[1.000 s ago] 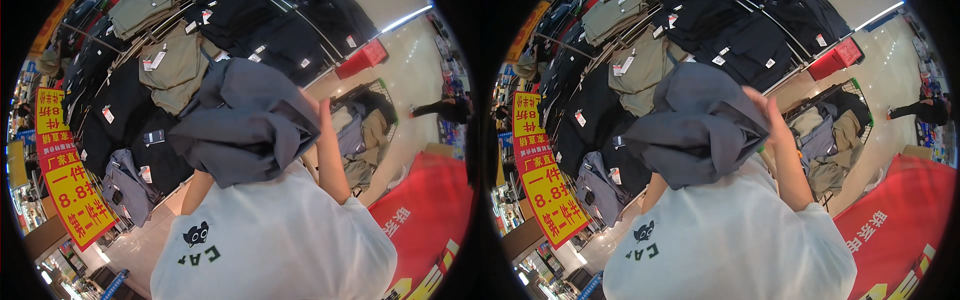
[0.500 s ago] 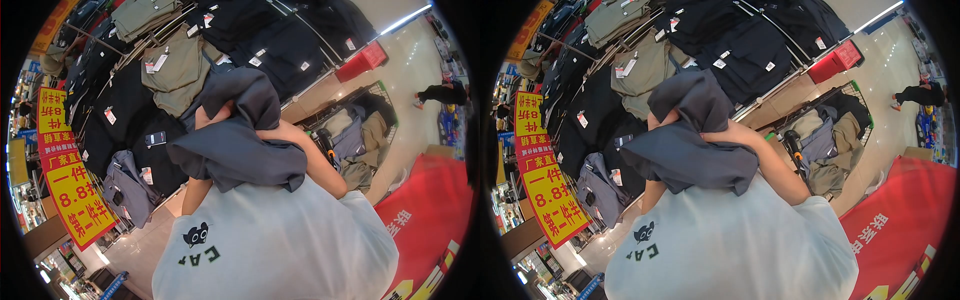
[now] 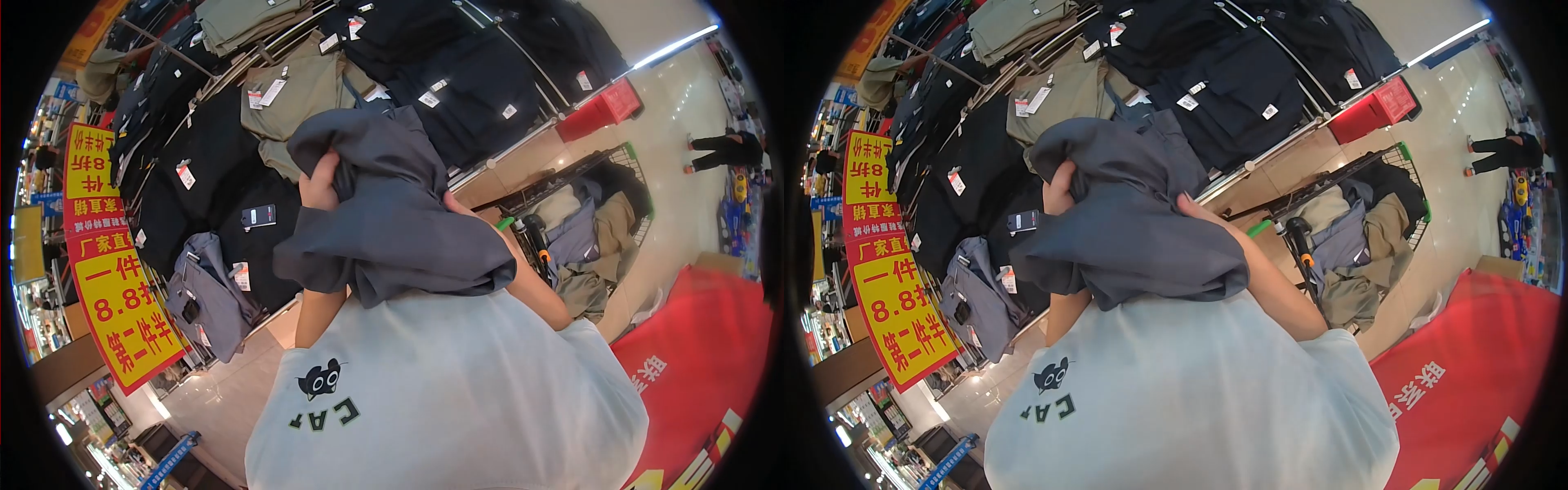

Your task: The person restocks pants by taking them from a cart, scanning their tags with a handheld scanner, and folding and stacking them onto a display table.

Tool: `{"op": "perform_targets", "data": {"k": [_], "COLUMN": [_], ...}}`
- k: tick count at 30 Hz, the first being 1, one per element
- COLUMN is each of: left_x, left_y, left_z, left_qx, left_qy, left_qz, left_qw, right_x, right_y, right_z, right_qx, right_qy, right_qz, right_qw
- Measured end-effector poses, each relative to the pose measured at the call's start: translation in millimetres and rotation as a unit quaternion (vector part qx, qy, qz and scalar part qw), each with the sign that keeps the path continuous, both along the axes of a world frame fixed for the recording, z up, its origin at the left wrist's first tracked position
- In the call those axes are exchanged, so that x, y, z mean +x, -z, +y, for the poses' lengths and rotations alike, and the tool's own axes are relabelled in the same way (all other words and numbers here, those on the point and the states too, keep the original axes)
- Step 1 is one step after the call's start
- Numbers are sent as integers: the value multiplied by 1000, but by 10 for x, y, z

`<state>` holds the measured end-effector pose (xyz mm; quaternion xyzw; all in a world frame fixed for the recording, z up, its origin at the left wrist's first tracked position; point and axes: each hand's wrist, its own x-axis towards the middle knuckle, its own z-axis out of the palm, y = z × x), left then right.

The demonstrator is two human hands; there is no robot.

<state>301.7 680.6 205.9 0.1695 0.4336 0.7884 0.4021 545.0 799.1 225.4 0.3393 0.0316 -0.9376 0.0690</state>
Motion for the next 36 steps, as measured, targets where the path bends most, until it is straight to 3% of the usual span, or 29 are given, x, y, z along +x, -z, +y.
{"op": "perform_targets", "data": {"k": [1, 2, 9, 10, 14, 16, 17, 19, 20, 22, 24, 26, 27, 28, 31, 32, 34, 36], "left_x": [-19, 67, 367, -100, 194, 172, 123, 56, 68, 150, 168, 137, 129, 110, -125, -123, -49, 37], "left_y": [26, 32, 139, 264, 273, 319, 352, 408, 431, 475, 522, 513, 437, 394, 530, 425, 141, 368], "left_z": [-12, -101, -446, 283, -392, -543, -528, -501, -476, -538, -635, -626, -547, -522, -738, -755, -798, -737], "left_qx": [1, 4, 14, 16, 27, 33, 35, 39, 41, 46, 52, 54, -6, -66, -63, -62, 4, -5], "left_qy": [-2, -4, 1, 3, 6, 4, 3, 3, 4, 9, 12, 13, -18, -48, -94, -95, -46, -10], "left_qz": [0, -12, -98, -110, -161, -189, -202, -227, -239, -264, -290, -304, -239, -172, -176, -175, -196, -249], "left_qw": [1000, 1000, 995, 994, 987, 982, 979, 973, 970, 963, 956, 951, 971, 982, 978, 978, 980, 968], "right_x": [76, 47, -253, -302, -451, -500, -534, -614, -643, -716, -779, -905, -1001, -1068, -1207, -1240, -1298, -1317], "right_y": [231, 232, 218, 210, 150, 56, 22, -67, -163, -398, -544, -703, -772, -785, -844, -831, -733, -599], "right_z": [37, 53, -28, -35, -14, 19, 77, 207, 212, 206, 179, 160, 121, 84, -9, -36, -119, -318], "right_qx": [-107, -106, 129, 162, 264, 278, 278, 543, 543, 705, 713, 900, 917, 917, 943, 943, 955, 947], "right_qy": [-4, -7, -65, -72, -97, 54, 51, 90, 90, 101, 71, 0, -13, -13, -88, -88, -59, -96], "right_qz": [41, 41, -10, -17, -40, -8, -8, 77, 77, 159, 160, 135, 152, 153, 142, 143, 171, 183], "right_qw": [993, 993, 990, 984, 959, 959, 959, 831, 831, 683, 679, 414, 369, 369, 287, 286, 234, 245]}}
